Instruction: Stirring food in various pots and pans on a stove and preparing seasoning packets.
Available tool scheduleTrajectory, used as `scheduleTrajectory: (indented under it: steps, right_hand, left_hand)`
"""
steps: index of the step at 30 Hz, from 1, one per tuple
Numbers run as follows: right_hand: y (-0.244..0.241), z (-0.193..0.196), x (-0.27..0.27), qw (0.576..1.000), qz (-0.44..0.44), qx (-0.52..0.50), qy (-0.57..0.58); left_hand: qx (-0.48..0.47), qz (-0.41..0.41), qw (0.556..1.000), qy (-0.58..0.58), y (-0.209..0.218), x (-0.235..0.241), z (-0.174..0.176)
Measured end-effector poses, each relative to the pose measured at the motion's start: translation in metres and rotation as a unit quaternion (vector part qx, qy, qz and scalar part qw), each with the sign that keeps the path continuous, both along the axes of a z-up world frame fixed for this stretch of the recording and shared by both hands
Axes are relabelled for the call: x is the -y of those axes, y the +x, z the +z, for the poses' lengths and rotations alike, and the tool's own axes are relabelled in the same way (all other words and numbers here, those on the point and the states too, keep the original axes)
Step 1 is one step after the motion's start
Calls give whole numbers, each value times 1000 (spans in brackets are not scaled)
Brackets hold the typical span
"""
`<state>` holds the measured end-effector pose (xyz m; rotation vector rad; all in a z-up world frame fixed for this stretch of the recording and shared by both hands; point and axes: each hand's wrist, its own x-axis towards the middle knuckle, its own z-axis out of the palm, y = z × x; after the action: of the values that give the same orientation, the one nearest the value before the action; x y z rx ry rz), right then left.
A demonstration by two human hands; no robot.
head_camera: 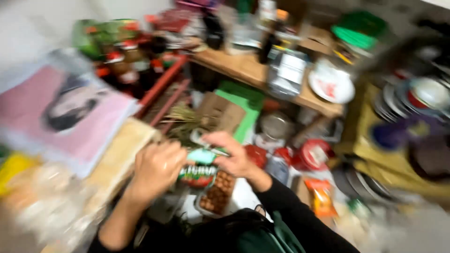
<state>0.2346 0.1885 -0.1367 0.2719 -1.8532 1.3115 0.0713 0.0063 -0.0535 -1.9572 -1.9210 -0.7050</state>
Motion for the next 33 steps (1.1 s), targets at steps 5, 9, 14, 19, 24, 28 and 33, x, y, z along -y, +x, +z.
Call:
scheduleTrajectory:
  steps: [5, 9, 14, 19, 24, 28, 33]
  right_hand:
    - [72, -34, -1, 999, -51, -17, 7]
    - [150, -37, -6, 987, -146, 54, -33]
    - [242, -72, -22, 965, -145, 92, -198]
    - [327, -70, -63, 900, -292, 200, -256]
    - [382, -52, -110, 904, -255, 93, -330]
    - [402, -49, -129, 920, -202, 102, -321]
    - [406, -59, -134, 935, -304, 111, -144]
  left_hand:
    - [83, -72, 994, -5, 64, -15, -72]
    - [90, -101, 991, 9, 133, -46, -86]
    - [155, -150, 976, -20, 194, -90, -105]
    - [510, -71, 857, -4, 259, -144, -181]
    - [596, -84, 798, 38, 342, -192, -172]
    - [617, -107, 777, 67, 373, -216, -149]
    - [607, -82, 786, 83, 378, -230, -161]
